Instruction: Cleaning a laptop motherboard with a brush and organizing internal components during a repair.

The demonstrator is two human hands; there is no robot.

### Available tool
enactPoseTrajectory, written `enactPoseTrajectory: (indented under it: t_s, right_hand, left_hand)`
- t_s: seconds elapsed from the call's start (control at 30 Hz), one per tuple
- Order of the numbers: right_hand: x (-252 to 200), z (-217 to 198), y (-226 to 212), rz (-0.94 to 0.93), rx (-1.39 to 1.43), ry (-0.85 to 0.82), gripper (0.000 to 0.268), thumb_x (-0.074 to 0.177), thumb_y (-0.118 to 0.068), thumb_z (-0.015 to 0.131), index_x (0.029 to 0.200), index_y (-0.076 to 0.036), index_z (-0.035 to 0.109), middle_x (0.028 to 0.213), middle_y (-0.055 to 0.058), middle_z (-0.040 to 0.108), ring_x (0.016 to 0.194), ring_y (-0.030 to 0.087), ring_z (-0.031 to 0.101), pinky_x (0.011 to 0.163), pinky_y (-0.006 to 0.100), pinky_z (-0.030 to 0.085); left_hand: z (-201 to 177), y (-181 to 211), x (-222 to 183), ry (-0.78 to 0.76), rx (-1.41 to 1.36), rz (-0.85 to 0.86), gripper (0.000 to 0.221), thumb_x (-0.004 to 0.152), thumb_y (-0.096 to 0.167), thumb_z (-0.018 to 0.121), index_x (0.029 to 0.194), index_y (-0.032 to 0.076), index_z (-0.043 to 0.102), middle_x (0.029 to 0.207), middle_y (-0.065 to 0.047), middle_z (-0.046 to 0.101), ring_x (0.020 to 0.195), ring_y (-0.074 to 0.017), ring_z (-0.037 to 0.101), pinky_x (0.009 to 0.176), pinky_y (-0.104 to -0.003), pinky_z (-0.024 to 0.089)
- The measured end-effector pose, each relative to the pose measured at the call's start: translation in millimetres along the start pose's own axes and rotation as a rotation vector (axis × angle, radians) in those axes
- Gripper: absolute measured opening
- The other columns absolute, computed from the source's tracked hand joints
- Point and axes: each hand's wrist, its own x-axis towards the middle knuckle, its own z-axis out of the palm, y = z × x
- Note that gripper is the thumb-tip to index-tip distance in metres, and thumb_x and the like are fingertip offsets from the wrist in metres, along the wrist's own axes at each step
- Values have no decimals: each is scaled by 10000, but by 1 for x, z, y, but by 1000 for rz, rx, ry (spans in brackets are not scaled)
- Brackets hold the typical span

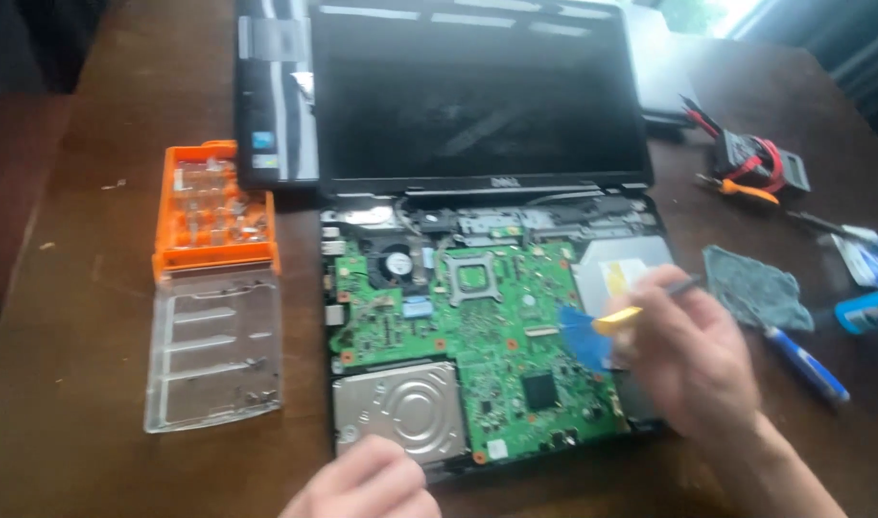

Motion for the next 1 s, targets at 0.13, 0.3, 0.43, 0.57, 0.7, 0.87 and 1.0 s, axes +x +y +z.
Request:
enactPoseTrajectory:
  t_s: [0.13,0.3,0.43,0.57,0.7,0.87,1.0]
  right_hand:
    - [-8,8,11,-16,98,-11,34,995,-27,616,1017,-53,614,773,184,661,598,241,633,628,357,534]
    - [-24,24,4,-25,-34,-105,57,1003,-93,627,964,-62,655,711,100,680,632,183,648,637,302,547]
    - [-36,36,1,-102,-312,-164,120,978,-125,640,868,-78,631,678,88,707,590,177,686,587,282,610]
    - [-54,50,0,-232,-457,-128,115,951,-108,655,844,-74,631,662,46,692,630,140,662,667,268,554]
    - [-58,58,-8,-560,-663,-352,120,917,-88,643,815,-26,631,716,65,651,596,180,572,584,275,501]
    - [-58,52,1,-739,-641,-418,118,888,-90,652,880,16,602,685,112,654,586,229,605,558,313,539]
    - [-56,43,6,-755,-604,-319,115,875,-83,633,920,18,602,682,116,671,539,208,635,558,311,557]
  left_hand:
    - [-22,10,32,340,576,372,463,1012,302,623,596,176,465,585,35,395,599,-128,444,613,-255,461]
    - [-20,12,37,362,573,216,321,925,344,714,1080,66,677,1017,-70,685,903,-239,614,809,-388,482]
    - [-3,20,47,259,604,50,818,918,538,700,1440,-45,460,1402,-202,601,1305,-326,568,1094,-460,450]
    - [12,40,60,265,503,-2,943,831,478,857,1467,-76,434,1365,-271,606,1258,-397,576,1068,-517,471]
    - [15,41,68,356,746,319,258,1030,179,628,1083,-55,723,1020,-135,756,954,-278,699,925,-462,528]
    - [2,41,54,388,825,356,185,1031,34,567,1013,-54,729,948,-152,736,894,-269,708,877,-447,558]
    - [-21,42,40,428,824,336,114,1003,36,669,929,-28,727,870,-123,707,812,-230,693,827,-408,550]
